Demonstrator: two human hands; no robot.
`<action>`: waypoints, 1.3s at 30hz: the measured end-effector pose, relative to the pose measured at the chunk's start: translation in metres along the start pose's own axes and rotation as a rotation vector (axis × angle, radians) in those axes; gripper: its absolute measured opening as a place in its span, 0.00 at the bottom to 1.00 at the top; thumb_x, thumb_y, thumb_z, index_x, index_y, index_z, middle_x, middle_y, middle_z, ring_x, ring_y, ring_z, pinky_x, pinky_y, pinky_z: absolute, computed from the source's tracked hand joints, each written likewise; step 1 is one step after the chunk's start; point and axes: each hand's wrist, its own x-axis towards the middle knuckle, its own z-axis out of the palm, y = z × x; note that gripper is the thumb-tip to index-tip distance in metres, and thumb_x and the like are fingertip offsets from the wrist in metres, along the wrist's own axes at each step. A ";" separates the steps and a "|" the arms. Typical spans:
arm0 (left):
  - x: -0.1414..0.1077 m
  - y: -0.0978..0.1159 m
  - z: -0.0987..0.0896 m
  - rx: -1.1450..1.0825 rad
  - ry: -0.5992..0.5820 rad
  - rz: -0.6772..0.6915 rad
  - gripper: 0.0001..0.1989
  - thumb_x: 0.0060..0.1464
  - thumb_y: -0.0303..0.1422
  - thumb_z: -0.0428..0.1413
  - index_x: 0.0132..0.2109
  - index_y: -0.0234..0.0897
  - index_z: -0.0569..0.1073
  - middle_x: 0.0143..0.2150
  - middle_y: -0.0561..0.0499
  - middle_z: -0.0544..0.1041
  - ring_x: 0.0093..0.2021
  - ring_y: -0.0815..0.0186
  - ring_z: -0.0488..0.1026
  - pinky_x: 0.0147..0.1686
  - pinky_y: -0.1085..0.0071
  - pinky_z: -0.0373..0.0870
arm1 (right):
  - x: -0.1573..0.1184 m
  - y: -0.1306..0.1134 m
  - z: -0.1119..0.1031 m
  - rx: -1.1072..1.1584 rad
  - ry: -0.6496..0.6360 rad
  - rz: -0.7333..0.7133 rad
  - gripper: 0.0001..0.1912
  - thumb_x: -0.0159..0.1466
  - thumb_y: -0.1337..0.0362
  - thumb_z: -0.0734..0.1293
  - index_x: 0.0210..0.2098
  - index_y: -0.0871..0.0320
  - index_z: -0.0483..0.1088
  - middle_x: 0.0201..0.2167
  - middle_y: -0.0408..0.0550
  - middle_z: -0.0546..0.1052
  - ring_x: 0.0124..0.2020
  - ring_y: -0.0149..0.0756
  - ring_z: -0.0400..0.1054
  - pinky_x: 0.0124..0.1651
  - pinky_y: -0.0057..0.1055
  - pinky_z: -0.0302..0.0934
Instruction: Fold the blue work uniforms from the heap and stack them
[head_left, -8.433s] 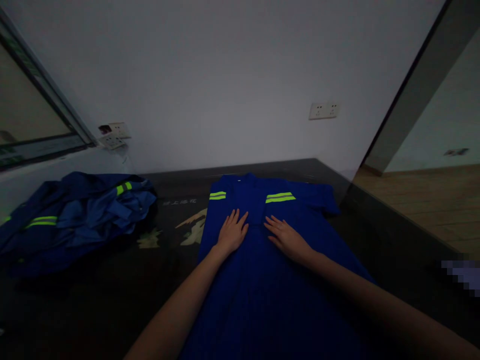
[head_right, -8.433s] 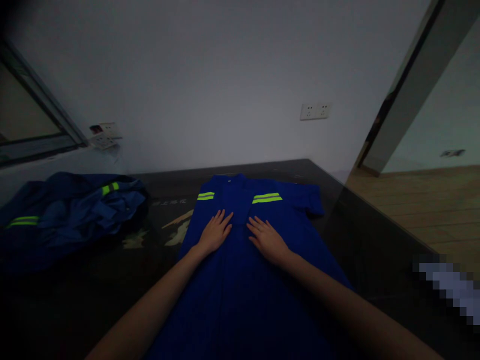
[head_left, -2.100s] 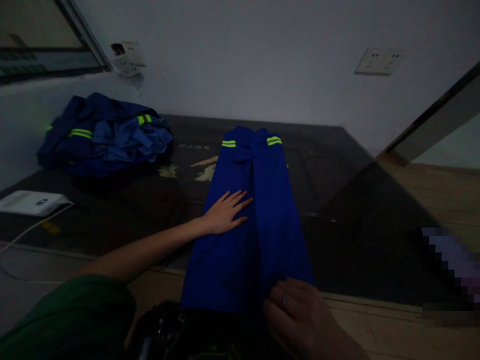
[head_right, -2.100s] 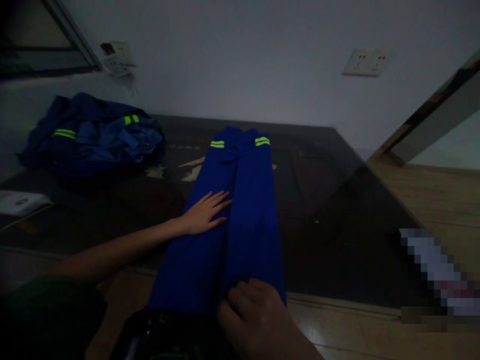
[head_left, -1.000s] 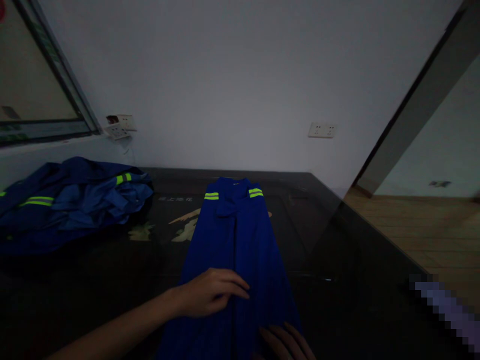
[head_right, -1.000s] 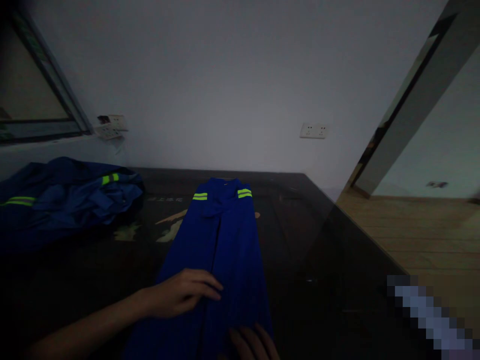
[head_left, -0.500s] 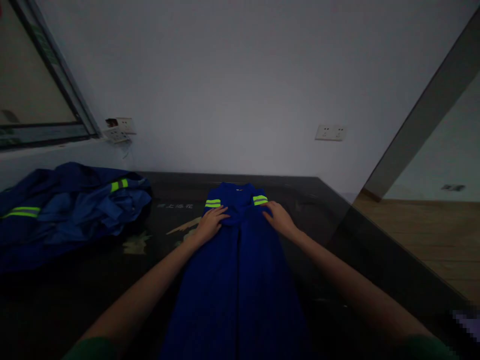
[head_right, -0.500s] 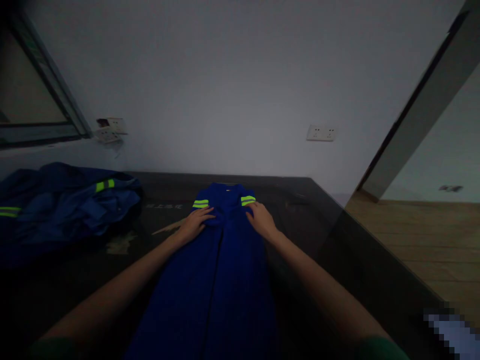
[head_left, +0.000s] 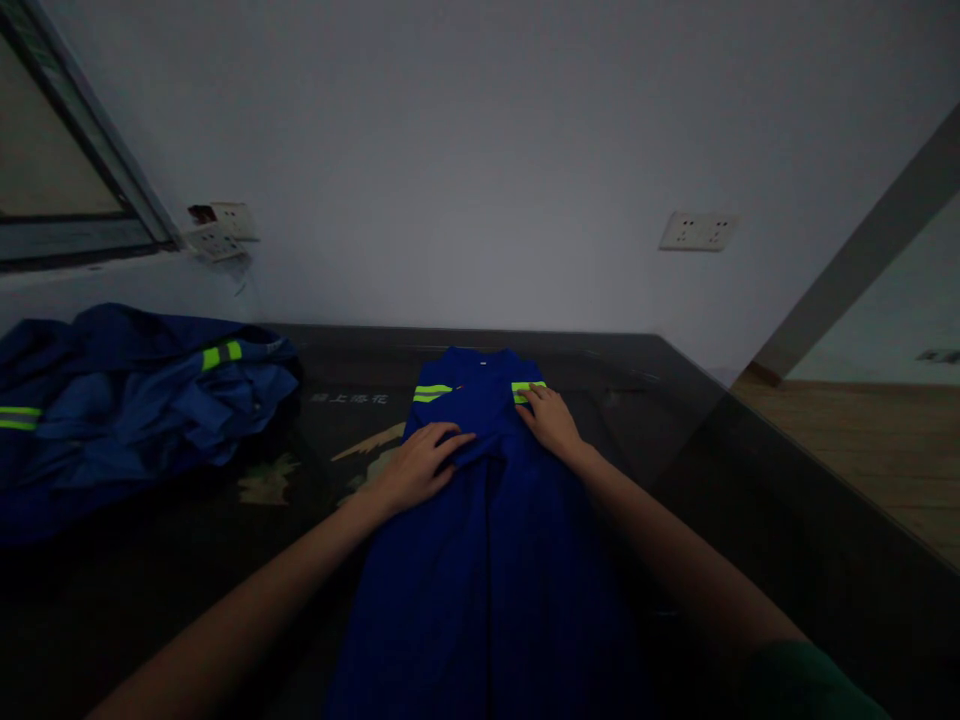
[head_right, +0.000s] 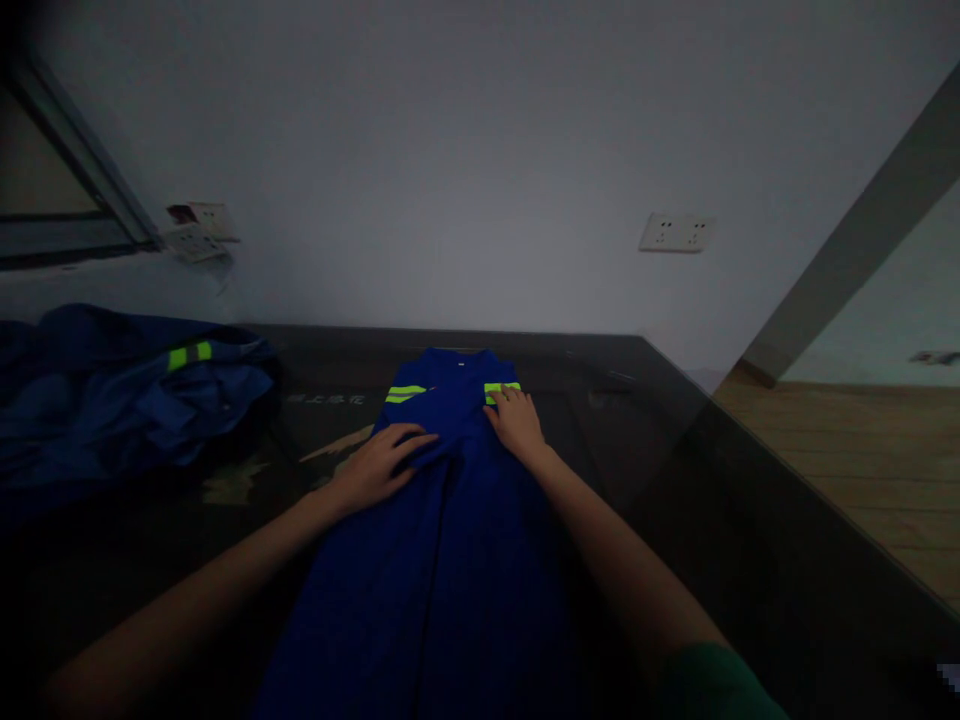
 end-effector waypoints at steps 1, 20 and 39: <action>0.003 0.001 0.000 -0.036 -0.011 0.008 0.29 0.55 0.24 0.52 0.64 0.43 0.61 0.62 0.44 0.65 0.62 0.58 0.62 0.59 0.56 0.63 | 0.002 -0.003 0.001 0.006 0.009 -0.007 0.23 0.70 0.56 0.55 0.61 0.58 0.63 0.63 0.57 0.62 0.64 0.46 0.54 0.63 0.45 0.49; 0.015 -0.001 0.013 -0.061 -0.265 -0.097 0.33 0.55 0.27 0.51 0.67 0.49 0.55 0.71 0.49 0.51 0.70 0.58 0.46 0.66 0.52 0.45 | 0.089 0.032 0.036 -0.037 -0.201 0.396 0.28 0.71 0.54 0.47 0.66 0.56 0.53 0.69 0.53 0.51 0.69 0.52 0.37 0.62 0.66 0.34; 0.017 0.044 -0.006 -0.192 -0.120 0.196 0.38 0.51 0.24 0.52 0.67 0.51 0.54 0.68 0.51 0.59 0.69 0.54 0.50 0.66 0.42 0.36 | 0.146 0.088 0.045 0.009 -0.027 0.363 0.13 0.67 0.58 0.61 0.49 0.52 0.68 0.54 0.54 0.66 0.56 0.49 0.57 0.52 0.47 0.58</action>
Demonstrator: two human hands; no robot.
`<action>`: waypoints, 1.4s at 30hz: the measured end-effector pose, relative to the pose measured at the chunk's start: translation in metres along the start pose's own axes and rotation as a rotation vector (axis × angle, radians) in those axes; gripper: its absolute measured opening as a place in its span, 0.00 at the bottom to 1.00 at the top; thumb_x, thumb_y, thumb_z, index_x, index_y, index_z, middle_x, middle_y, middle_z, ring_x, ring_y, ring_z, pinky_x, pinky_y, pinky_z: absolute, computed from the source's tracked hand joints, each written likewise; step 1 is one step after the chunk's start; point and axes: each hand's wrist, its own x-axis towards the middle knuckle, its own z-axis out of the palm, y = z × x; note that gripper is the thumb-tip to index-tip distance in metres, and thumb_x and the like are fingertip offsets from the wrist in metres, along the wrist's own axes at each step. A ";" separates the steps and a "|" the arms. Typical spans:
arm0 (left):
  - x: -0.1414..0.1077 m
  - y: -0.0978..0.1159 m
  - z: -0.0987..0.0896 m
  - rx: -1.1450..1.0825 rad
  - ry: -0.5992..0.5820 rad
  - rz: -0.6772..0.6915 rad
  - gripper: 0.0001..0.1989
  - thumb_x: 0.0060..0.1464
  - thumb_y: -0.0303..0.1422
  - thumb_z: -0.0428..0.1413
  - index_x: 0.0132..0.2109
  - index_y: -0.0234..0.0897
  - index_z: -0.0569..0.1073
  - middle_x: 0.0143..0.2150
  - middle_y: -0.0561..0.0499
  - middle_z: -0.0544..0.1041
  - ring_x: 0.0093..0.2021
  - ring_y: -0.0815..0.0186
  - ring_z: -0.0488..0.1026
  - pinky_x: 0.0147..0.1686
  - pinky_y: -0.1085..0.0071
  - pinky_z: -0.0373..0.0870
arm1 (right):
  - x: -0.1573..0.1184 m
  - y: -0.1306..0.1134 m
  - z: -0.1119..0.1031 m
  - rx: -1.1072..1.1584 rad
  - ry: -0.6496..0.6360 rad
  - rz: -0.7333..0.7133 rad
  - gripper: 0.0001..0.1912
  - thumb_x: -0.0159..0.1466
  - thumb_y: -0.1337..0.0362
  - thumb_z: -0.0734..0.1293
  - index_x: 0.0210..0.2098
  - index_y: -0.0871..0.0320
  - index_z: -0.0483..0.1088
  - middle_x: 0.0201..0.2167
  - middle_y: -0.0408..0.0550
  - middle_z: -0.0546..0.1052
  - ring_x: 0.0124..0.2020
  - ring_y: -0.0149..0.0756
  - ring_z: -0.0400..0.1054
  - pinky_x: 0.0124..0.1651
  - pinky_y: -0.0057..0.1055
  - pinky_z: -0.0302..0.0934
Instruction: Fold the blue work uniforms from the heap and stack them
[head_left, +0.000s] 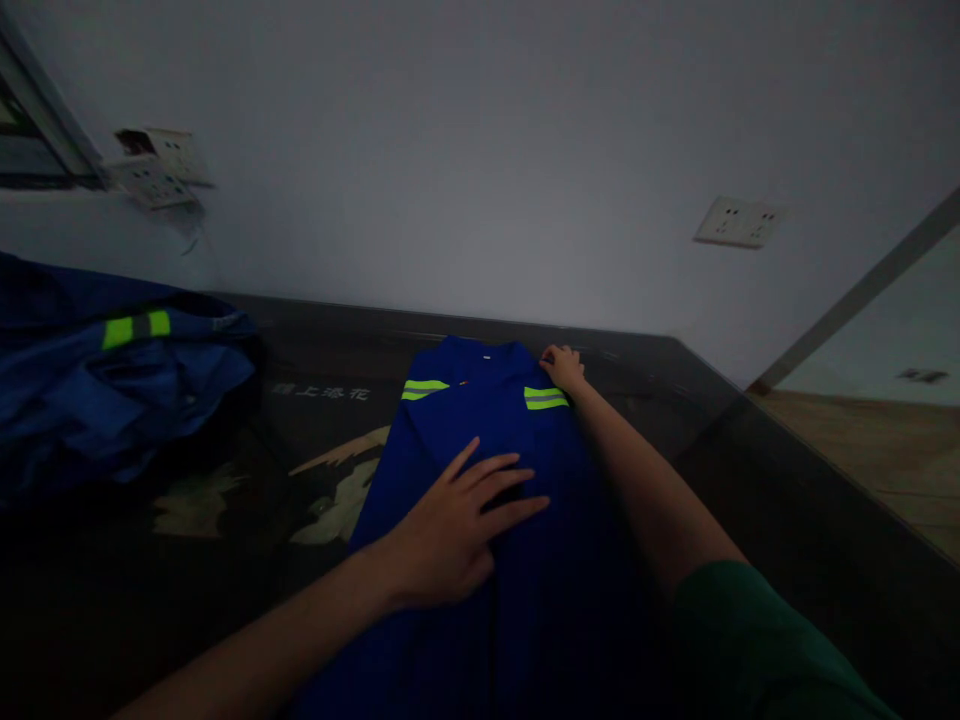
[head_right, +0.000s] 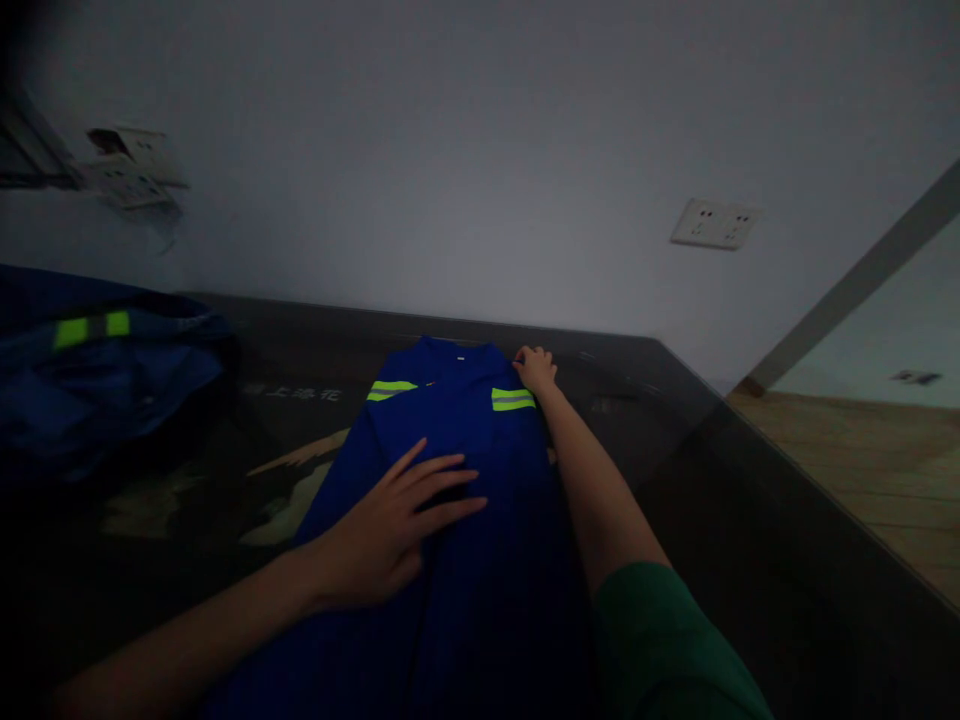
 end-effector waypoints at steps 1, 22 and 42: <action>0.001 0.009 0.002 -0.028 -0.028 0.022 0.35 0.53 0.28 0.53 0.67 0.52 0.55 0.68 0.51 0.58 0.69 0.54 0.50 0.66 0.41 0.37 | 0.000 0.002 0.001 -0.014 0.006 0.002 0.12 0.67 0.59 0.61 0.49 0.53 0.68 0.54 0.54 0.66 0.57 0.49 0.57 0.52 0.47 0.58; -0.002 0.011 0.035 0.016 0.066 -0.175 0.29 0.56 0.32 0.53 0.65 0.44 0.60 0.68 0.43 0.56 0.67 0.52 0.54 0.61 0.50 0.60 | -0.091 -0.009 -0.002 -0.070 -0.083 -0.208 0.27 0.70 0.56 0.52 0.62 0.64 0.60 0.63 0.62 0.61 0.64 0.48 0.54 0.63 0.47 0.49; -0.002 0.010 0.030 0.007 0.042 -0.201 0.24 0.59 0.35 0.53 0.63 0.46 0.63 0.67 0.44 0.59 0.67 0.54 0.54 0.65 0.47 0.51 | -0.097 0.004 -0.052 0.030 0.042 0.003 0.19 0.67 0.60 0.57 0.54 0.60 0.68 0.51 0.56 0.74 0.53 0.43 0.66 0.52 0.36 0.60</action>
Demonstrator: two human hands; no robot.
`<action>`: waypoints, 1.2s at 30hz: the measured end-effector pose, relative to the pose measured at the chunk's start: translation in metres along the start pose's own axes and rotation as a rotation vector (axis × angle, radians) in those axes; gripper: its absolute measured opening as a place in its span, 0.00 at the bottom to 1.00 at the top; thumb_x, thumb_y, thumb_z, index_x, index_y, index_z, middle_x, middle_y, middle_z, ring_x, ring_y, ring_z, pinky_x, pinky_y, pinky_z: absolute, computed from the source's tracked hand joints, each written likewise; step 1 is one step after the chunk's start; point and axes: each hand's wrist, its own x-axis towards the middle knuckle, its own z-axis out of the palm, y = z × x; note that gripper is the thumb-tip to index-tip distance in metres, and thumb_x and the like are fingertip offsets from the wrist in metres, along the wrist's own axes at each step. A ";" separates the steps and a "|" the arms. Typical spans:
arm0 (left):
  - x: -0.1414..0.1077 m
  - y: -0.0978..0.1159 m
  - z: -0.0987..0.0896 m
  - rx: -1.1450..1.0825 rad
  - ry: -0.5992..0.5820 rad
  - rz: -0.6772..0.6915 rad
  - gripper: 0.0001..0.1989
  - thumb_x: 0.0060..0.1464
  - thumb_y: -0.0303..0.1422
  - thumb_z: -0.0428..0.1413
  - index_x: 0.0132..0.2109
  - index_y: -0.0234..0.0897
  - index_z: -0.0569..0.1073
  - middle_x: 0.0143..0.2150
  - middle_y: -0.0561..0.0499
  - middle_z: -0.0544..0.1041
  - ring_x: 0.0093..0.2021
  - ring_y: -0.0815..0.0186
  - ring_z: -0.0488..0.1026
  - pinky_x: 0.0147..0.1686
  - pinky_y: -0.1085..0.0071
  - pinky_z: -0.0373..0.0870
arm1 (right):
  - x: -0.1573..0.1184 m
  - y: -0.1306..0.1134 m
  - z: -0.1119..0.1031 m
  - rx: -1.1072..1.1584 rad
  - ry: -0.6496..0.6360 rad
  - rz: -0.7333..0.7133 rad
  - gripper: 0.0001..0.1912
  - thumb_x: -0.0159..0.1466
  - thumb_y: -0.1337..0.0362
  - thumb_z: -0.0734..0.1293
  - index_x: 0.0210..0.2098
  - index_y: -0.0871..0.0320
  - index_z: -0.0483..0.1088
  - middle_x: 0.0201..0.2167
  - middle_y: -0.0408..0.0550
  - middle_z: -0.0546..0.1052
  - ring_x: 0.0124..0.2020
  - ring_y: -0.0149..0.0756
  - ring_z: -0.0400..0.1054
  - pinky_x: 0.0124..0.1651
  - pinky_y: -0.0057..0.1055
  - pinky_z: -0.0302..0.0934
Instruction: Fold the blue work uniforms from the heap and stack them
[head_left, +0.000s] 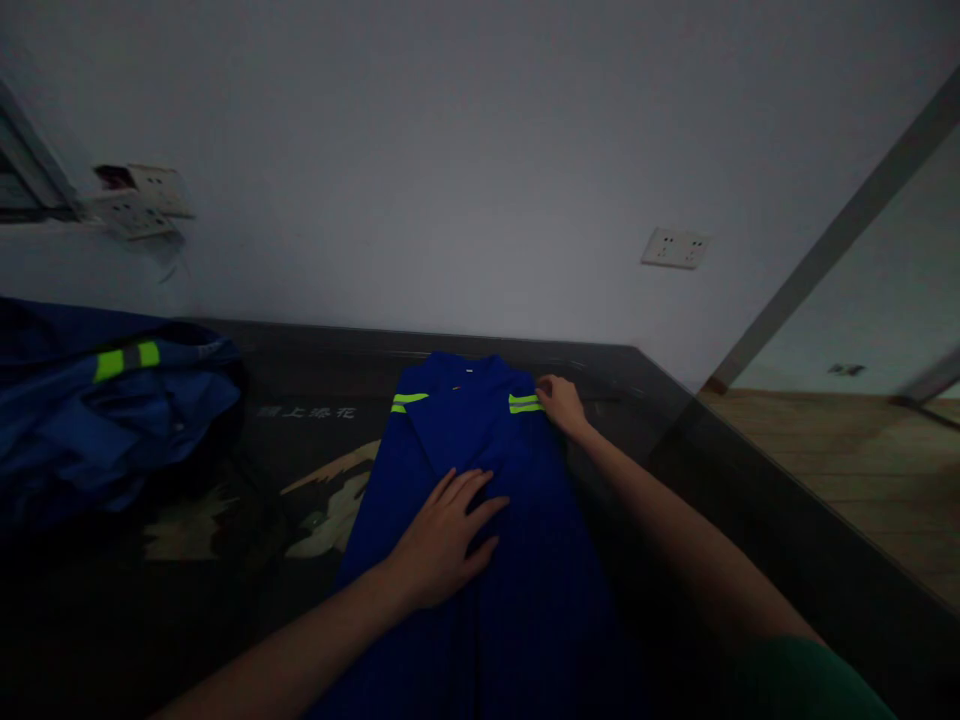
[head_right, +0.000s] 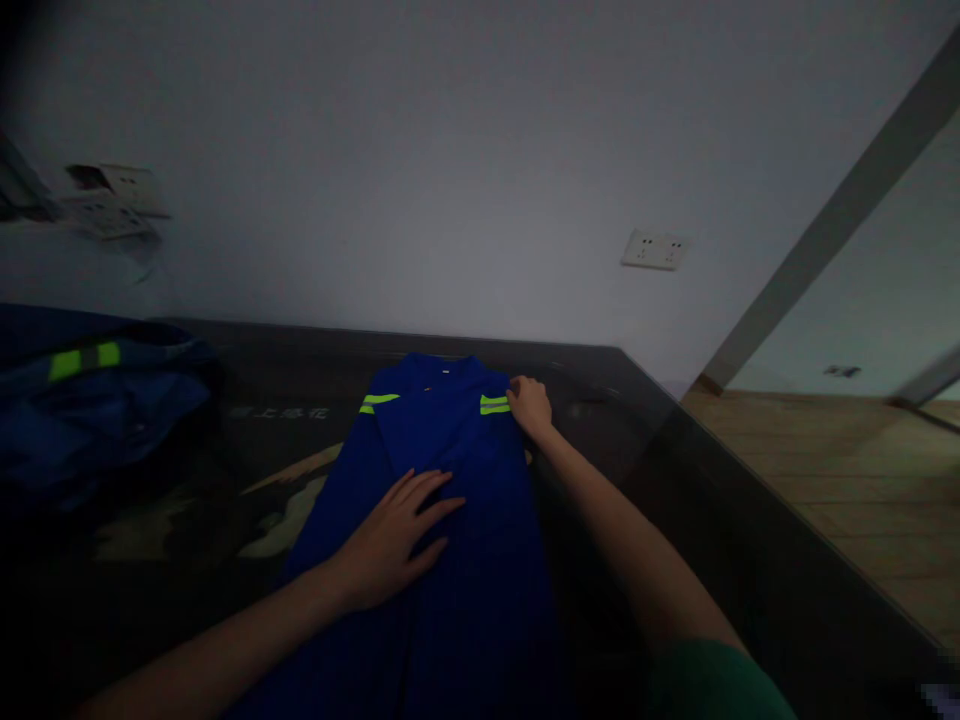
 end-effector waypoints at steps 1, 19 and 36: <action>0.000 0.000 -0.001 0.004 -0.003 0.006 0.24 0.60 0.35 0.53 0.63 0.47 0.62 0.67 0.45 0.59 0.67 0.54 0.54 0.65 0.46 0.50 | -0.019 0.005 -0.008 -0.030 -0.040 -0.034 0.16 0.67 0.59 0.58 0.49 0.58 0.71 0.46 0.55 0.76 0.49 0.42 0.68 0.49 0.35 0.61; 0.004 0.004 -0.046 0.010 -0.144 -0.257 0.23 0.61 0.44 0.50 0.63 0.53 0.62 0.56 0.50 0.72 0.56 0.56 0.68 0.59 0.47 0.57 | -0.141 -0.019 -0.032 -0.076 -0.152 -0.214 0.22 0.69 0.53 0.57 0.44 0.65 0.74 0.45 0.60 0.76 0.51 0.49 0.65 0.51 0.42 0.54; 0.296 -0.143 0.024 0.262 -0.186 -0.738 0.25 0.59 0.47 0.48 0.51 0.33 0.76 0.55 0.35 0.74 0.57 0.49 0.70 0.51 0.60 0.68 | -0.131 -0.018 -0.006 0.044 -0.038 -0.111 0.17 0.69 0.62 0.56 0.40 0.63 0.74 0.41 0.55 0.77 0.47 0.47 0.66 0.48 0.41 0.54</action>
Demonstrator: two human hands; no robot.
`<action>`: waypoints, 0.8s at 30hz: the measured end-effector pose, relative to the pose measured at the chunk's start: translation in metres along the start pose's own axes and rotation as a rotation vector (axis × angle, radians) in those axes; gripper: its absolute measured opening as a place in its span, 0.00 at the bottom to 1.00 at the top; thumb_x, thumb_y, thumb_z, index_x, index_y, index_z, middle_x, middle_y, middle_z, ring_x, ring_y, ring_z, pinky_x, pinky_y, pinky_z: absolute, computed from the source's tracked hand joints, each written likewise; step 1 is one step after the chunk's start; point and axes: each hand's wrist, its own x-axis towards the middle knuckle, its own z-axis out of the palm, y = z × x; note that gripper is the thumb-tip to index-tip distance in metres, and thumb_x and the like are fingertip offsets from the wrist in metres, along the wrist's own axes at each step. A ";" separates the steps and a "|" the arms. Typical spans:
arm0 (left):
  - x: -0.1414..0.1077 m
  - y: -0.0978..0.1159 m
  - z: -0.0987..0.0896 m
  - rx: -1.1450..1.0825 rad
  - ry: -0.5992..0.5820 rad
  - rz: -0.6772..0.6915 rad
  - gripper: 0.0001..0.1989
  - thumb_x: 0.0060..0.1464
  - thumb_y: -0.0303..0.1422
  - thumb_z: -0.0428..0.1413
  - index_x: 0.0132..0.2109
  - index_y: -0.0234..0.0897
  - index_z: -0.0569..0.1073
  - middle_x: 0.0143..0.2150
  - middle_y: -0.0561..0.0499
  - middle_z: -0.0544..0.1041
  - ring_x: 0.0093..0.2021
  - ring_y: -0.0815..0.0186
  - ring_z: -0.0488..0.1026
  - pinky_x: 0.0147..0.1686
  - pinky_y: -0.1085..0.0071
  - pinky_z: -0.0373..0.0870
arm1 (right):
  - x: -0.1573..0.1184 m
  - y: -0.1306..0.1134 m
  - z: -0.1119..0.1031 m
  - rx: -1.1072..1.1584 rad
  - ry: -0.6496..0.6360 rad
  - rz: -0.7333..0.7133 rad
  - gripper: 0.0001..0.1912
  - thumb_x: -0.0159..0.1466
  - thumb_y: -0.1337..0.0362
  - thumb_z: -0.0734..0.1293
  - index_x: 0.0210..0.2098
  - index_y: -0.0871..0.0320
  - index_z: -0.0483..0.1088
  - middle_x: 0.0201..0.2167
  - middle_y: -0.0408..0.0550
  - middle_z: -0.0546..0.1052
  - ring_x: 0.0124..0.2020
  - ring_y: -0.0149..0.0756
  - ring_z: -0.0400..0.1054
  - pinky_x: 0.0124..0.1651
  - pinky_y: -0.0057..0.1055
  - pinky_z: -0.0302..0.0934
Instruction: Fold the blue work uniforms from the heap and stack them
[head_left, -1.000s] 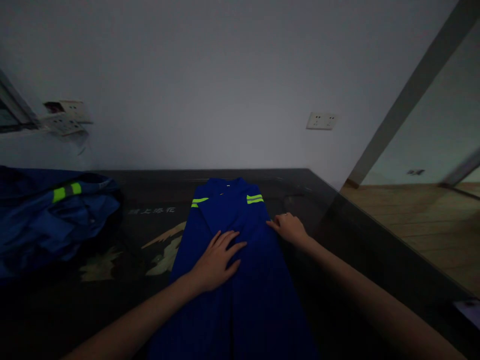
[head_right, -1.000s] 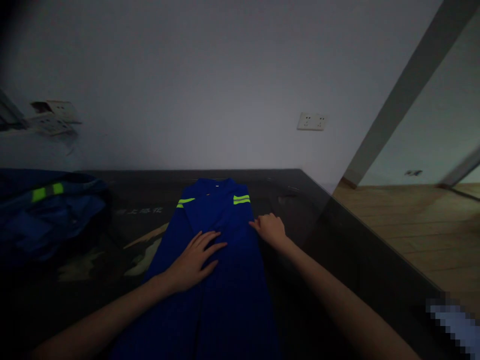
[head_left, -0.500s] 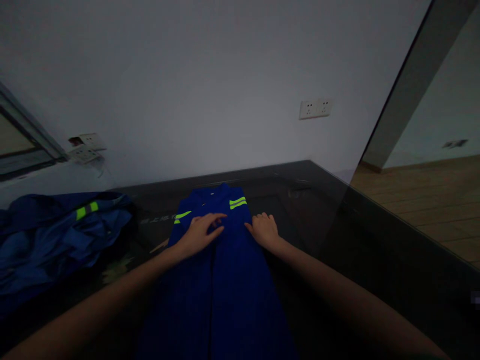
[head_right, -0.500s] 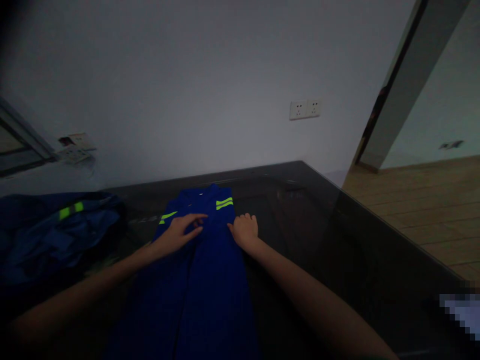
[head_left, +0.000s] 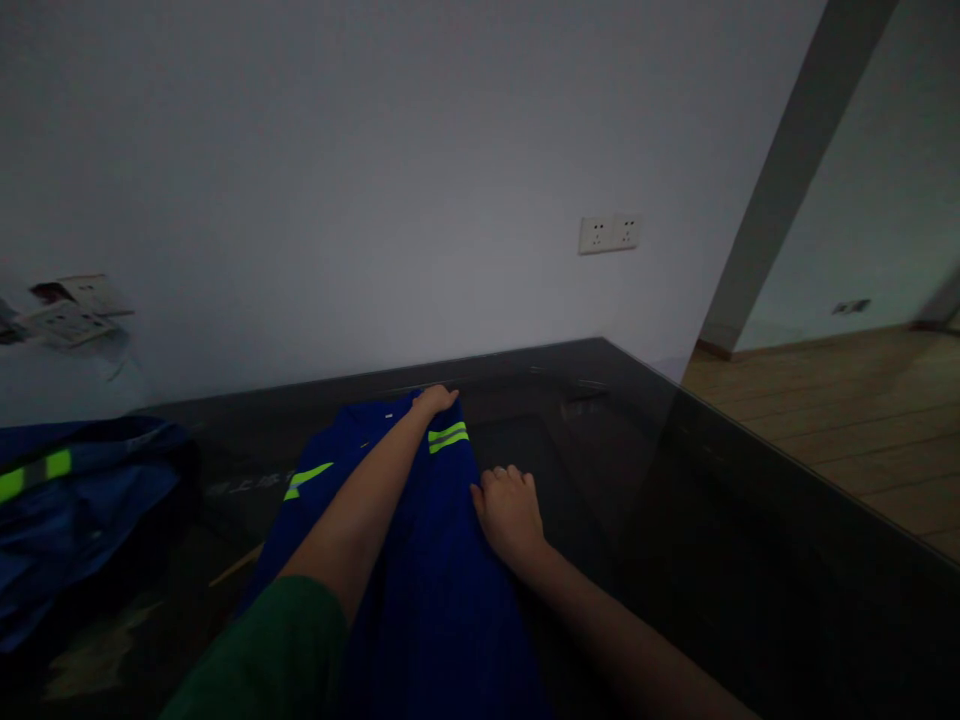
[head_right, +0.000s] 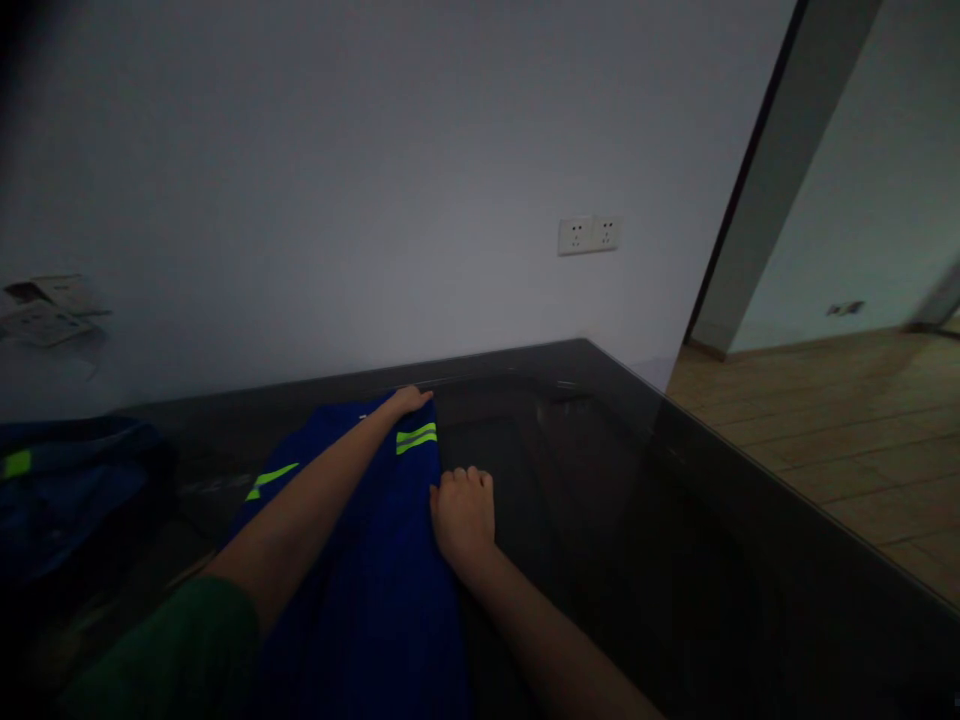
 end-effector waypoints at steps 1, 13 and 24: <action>0.005 0.000 0.002 0.002 -0.011 -0.013 0.24 0.59 0.47 0.49 0.51 0.34 0.76 0.55 0.36 0.74 0.57 0.51 0.70 0.51 0.63 0.68 | 0.001 0.000 0.000 0.003 0.004 -0.002 0.17 0.69 0.62 0.56 0.39 0.62 0.74 0.40 0.55 0.77 0.47 0.47 0.66 0.48 0.41 0.54; 0.009 0.007 -0.003 -0.034 0.008 -0.129 0.29 0.48 0.47 0.60 0.53 0.32 0.74 0.54 0.33 0.74 0.54 0.44 0.72 0.48 0.58 0.72 | 0.001 0.001 -0.002 0.018 -0.025 -0.010 0.16 0.69 0.61 0.57 0.40 0.62 0.74 0.40 0.55 0.77 0.46 0.46 0.66 0.47 0.41 0.54; -0.003 0.012 0.018 -0.142 0.248 -0.048 0.13 0.55 0.30 0.55 0.48 0.41 0.73 0.49 0.42 0.77 0.51 0.54 0.74 0.46 0.62 0.71 | 0.002 0.003 0.000 0.009 -0.030 -0.029 0.15 0.69 0.63 0.57 0.40 0.62 0.74 0.40 0.55 0.77 0.46 0.45 0.66 0.48 0.40 0.53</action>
